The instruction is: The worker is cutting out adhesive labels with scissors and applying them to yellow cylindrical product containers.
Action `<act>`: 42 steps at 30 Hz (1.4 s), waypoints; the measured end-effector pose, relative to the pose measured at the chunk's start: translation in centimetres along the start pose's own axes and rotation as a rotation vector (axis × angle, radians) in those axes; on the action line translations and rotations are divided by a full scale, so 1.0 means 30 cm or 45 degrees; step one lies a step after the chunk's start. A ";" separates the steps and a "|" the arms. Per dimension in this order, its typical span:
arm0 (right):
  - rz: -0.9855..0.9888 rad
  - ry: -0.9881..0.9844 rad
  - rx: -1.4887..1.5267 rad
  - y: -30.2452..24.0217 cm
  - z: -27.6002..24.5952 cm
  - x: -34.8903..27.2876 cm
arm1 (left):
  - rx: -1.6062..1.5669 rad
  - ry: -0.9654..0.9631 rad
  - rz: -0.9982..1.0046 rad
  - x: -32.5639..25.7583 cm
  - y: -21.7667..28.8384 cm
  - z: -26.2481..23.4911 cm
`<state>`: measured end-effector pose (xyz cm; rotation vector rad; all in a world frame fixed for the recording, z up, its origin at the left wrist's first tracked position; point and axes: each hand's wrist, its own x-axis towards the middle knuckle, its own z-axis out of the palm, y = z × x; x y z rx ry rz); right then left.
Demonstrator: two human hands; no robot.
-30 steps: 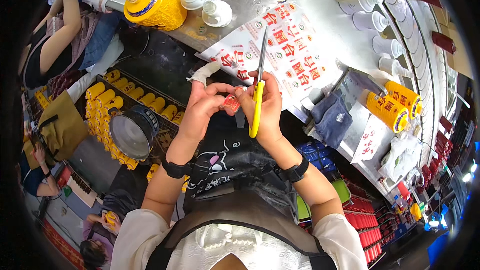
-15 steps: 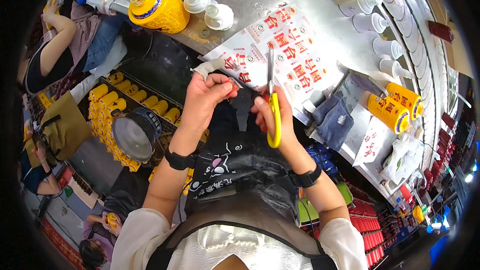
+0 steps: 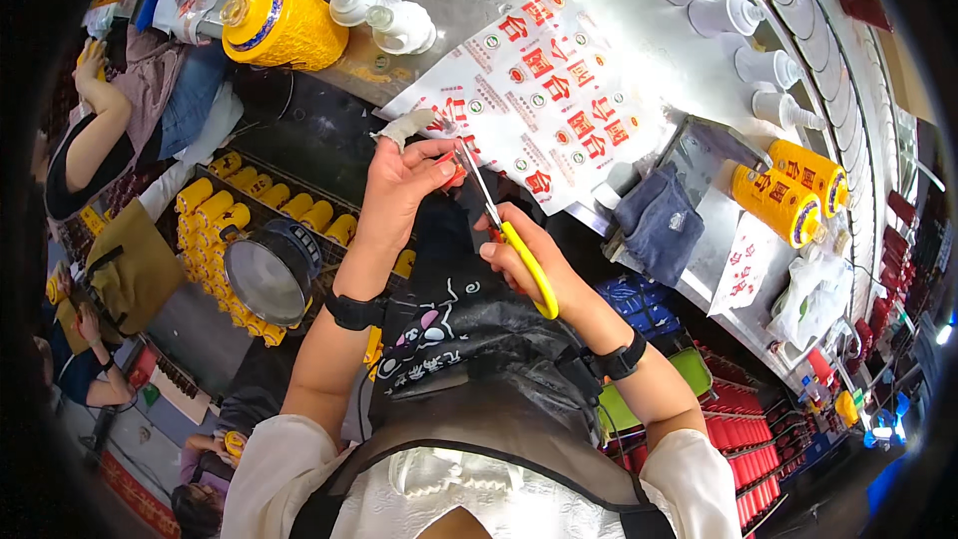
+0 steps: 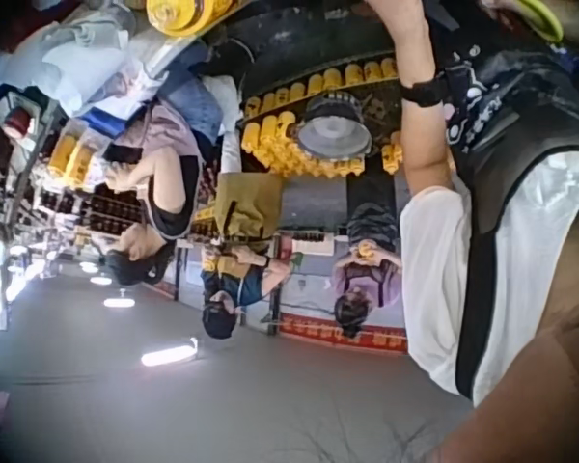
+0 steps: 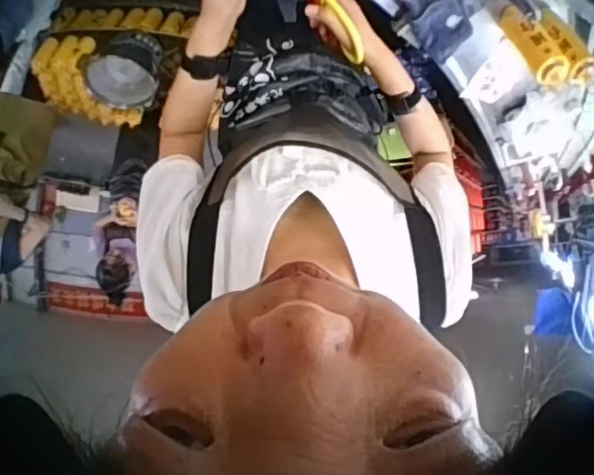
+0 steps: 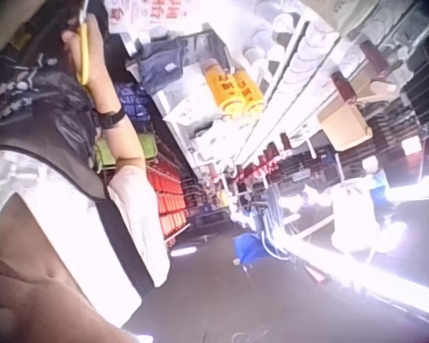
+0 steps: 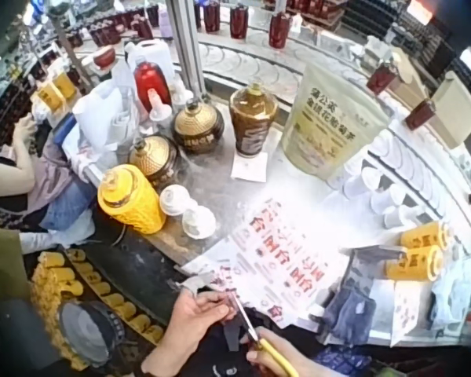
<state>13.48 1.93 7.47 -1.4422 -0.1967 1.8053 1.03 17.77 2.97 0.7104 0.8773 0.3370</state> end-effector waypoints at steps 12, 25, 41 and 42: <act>0.078 0.066 -0.021 -0.005 -0.026 0.011 | 0.020 -0.015 0.002 0.042 -0.038 0.005; 0.101 0.159 0.014 0.030 -0.042 0.034 | 0.065 -0.062 -0.063 0.100 -0.090 -0.004; 0.031 0.063 0.039 0.027 -0.042 0.016 | 0.131 0.192 0.209 -0.024 0.014 -0.107; 0.040 0.121 0.038 0.057 -0.066 -0.001 | 0.146 0.223 0.270 -0.019 0.057 -0.138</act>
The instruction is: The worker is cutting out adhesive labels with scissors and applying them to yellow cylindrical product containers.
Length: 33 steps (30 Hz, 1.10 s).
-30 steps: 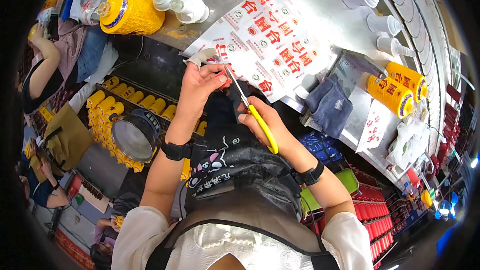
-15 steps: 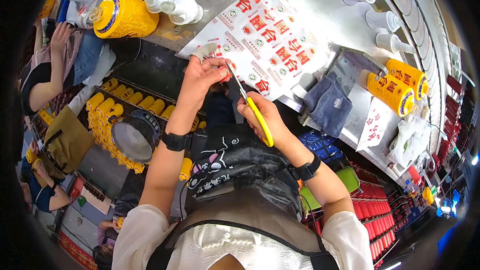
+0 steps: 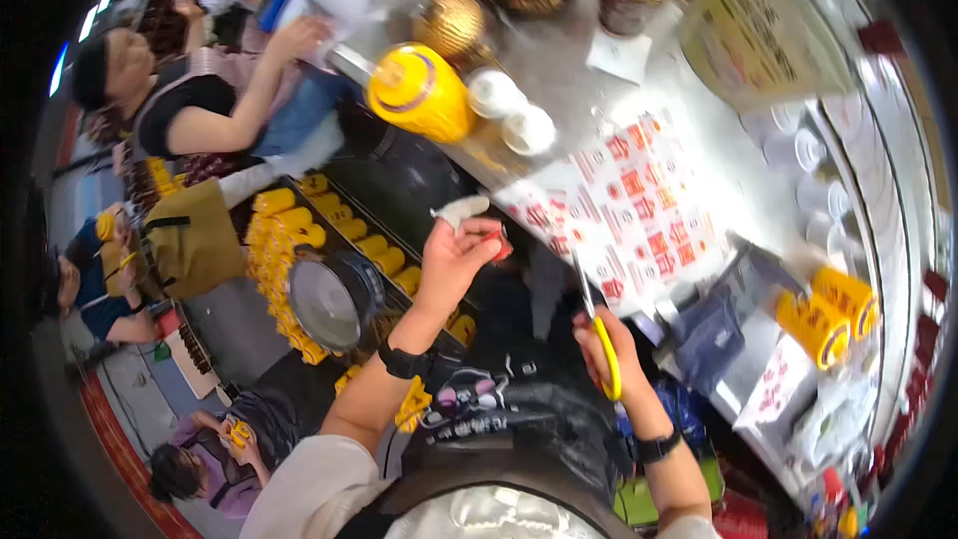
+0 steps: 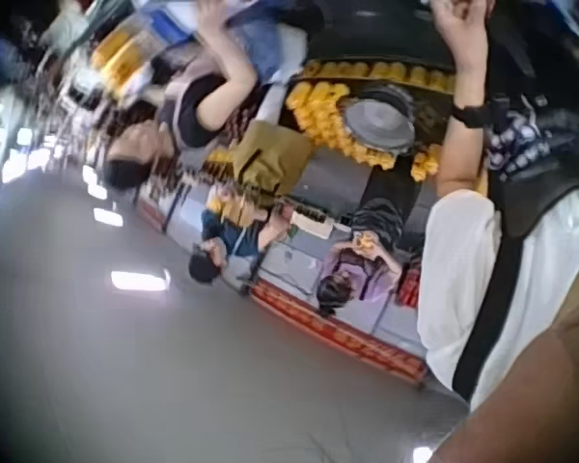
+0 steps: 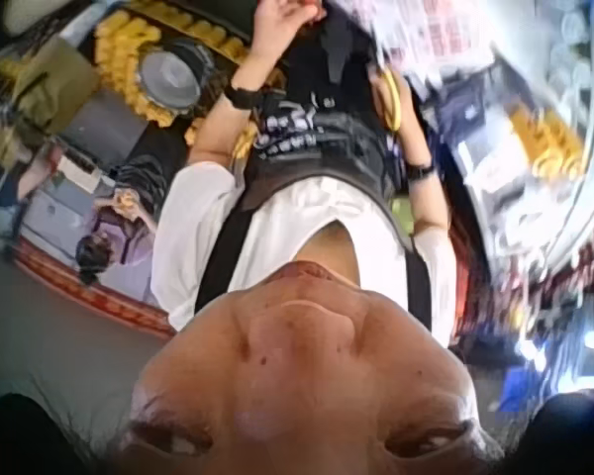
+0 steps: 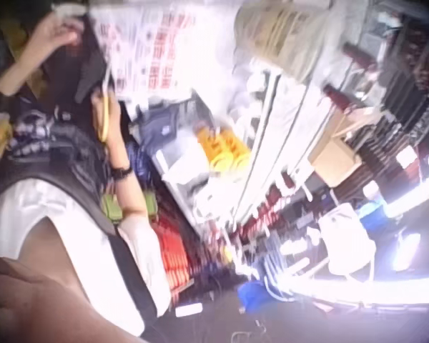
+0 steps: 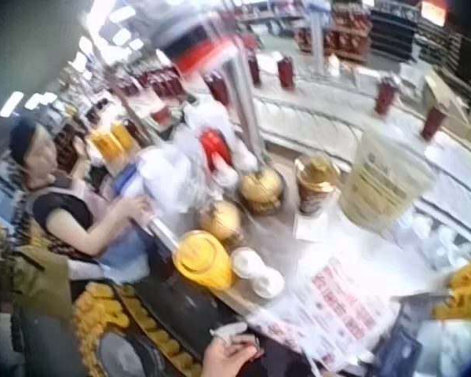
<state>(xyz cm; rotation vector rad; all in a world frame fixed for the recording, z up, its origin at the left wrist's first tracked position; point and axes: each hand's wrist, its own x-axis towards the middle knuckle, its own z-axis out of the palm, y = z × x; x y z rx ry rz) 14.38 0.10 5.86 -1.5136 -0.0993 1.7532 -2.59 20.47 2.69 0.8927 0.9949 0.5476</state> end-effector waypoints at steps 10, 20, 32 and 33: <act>-0.204 0.215 -0.022 0.039 0.026 -0.105 | 0.904 0.685 0.743 0.600 0.662 -0.619; -0.061 0.596 0.054 0.040 0.313 -0.143 | 1.548 0.813 0.435 1.332 0.924 -0.846; -0.088 0.618 0.253 0.088 0.439 -0.101 | 1.926 0.672 0.883 1.291 0.976 -0.858; -0.088 0.637 0.244 0.077 0.447 -0.102 | 1.610 0.809 0.840 1.263 0.973 -0.854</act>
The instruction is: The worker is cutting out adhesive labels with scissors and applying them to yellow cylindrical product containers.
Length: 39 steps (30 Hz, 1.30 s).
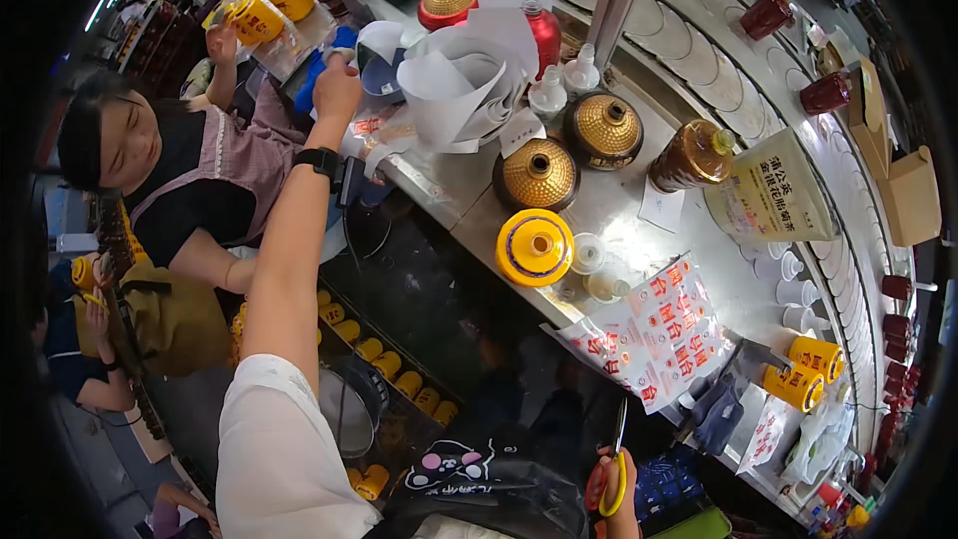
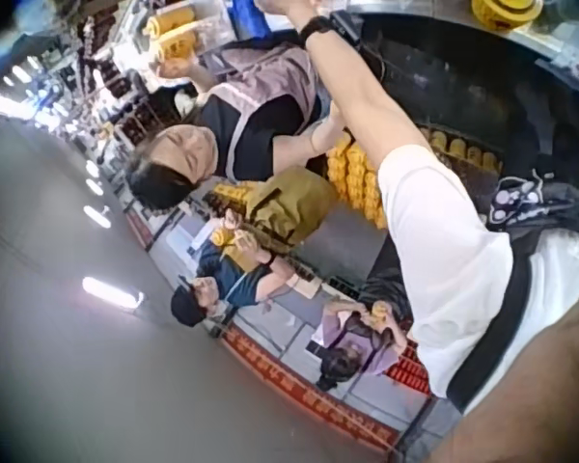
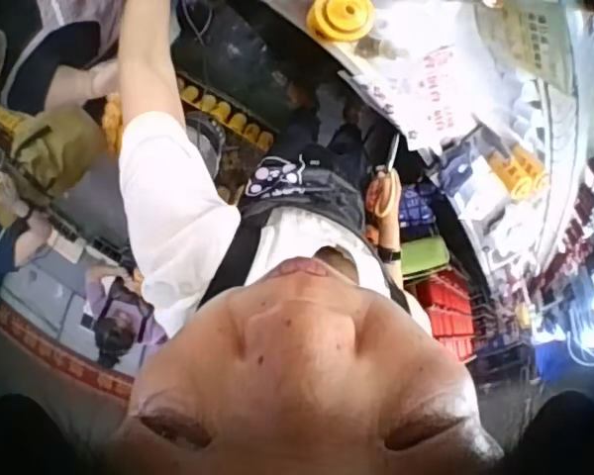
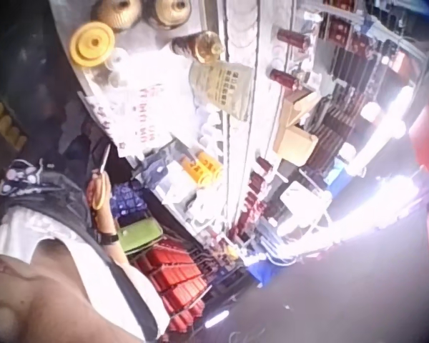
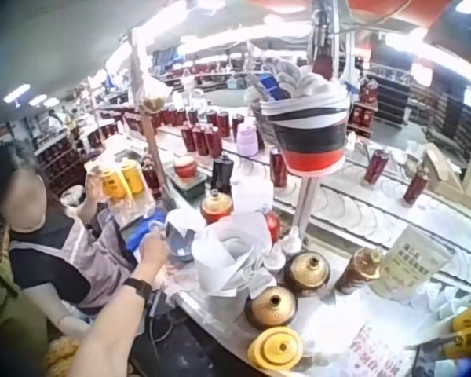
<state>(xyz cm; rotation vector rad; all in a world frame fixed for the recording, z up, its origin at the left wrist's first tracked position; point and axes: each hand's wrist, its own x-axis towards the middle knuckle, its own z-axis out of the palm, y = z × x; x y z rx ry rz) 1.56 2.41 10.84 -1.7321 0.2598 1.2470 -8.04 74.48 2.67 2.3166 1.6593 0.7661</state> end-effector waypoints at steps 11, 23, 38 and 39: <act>0.032 -0.026 -0.035 0.021 0.028 0.003 | 0.129 -0.036 -0.921 -0.215 -0.174 0.057; 0.119 -0.010 -0.042 0.036 0.052 0.003 | -0.372 0.192 -1.030 -0.245 -0.437 0.199; 0.081 0.034 -0.003 0.043 0.048 0.018 | -0.676 0.371 -0.565 -0.166 -0.303 0.173; 0.091 0.047 -0.026 0.039 0.048 0.016 | -0.685 0.361 -0.564 -0.139 -0.262 0.173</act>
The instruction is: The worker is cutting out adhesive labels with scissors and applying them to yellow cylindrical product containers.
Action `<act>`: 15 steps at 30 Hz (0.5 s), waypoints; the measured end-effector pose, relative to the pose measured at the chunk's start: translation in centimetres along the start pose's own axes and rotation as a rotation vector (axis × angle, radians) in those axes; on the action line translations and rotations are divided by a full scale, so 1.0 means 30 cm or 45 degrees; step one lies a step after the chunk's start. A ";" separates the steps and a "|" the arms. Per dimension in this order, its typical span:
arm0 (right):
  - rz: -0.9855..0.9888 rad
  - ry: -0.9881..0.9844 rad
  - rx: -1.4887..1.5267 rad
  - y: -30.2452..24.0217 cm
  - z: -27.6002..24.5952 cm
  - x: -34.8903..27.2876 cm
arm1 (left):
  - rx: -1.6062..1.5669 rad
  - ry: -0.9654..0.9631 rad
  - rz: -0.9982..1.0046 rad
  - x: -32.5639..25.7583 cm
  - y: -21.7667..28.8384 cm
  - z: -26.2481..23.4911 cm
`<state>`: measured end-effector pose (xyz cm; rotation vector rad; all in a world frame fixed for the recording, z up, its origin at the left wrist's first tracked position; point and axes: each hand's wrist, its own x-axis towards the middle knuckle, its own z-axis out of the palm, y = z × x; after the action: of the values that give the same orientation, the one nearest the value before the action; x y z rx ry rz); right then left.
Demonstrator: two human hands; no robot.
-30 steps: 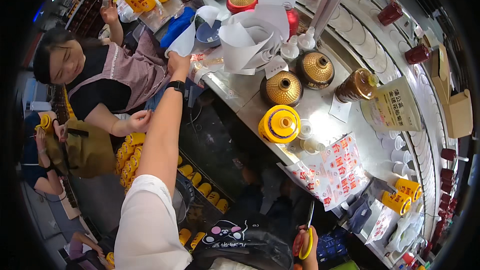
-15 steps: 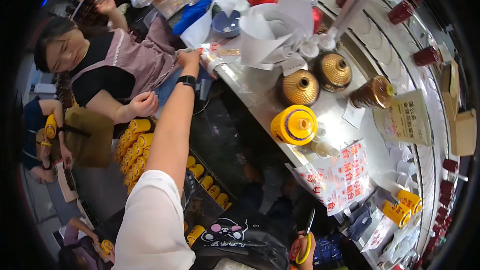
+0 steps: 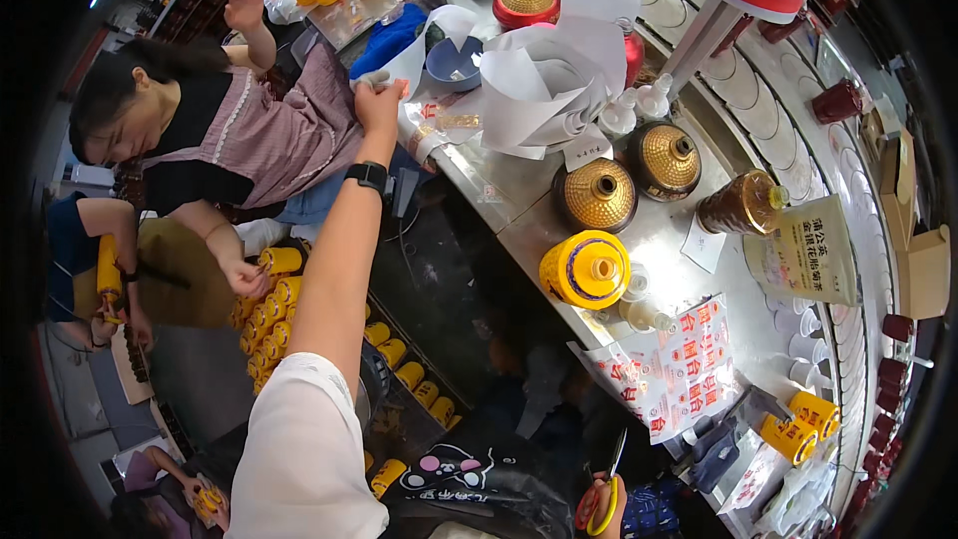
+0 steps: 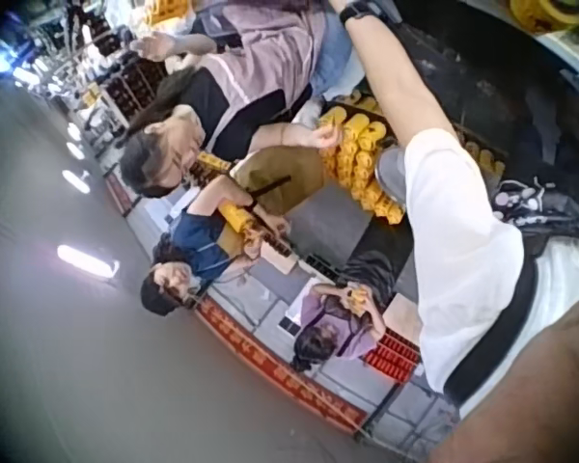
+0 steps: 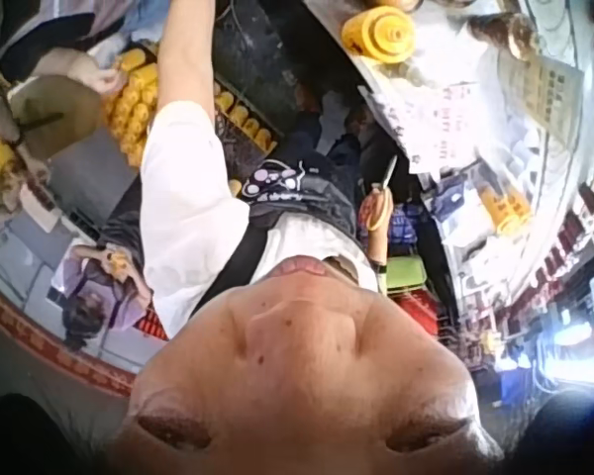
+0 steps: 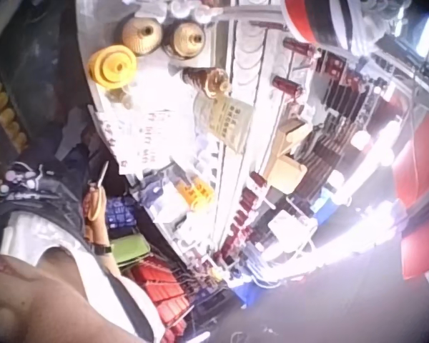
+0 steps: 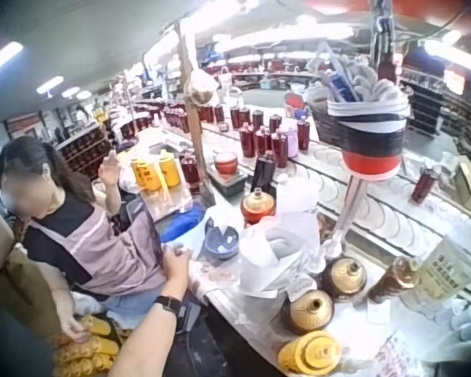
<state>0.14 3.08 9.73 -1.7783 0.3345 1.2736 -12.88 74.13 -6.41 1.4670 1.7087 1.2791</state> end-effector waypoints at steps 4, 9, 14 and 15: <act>-0.009 -0.066 -0.022 -0.007 0.013 0.011 | -0.022 -0.370 0.197 0.108 0.114 0.094; -0.004 -0.012 -0.031 0.020 0.002 0.016 | 1.133 -0.261 0.334 -0.011 0.245 0.229; 0.072 0.020 -0.017 0.006 0.006 0.009 | 1.375 -0.330 0.538 0.062 0.206 0.223; 0.054 0.006 -0.019 0.008 0.005 0.007 | 1.339 -0.328 0.539 0.080 0.209 0.228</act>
<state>-0.02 3.11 9.43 -1.7950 0.3681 1.3052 -4.89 78.23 -3.09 2.5351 2.0415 0.2286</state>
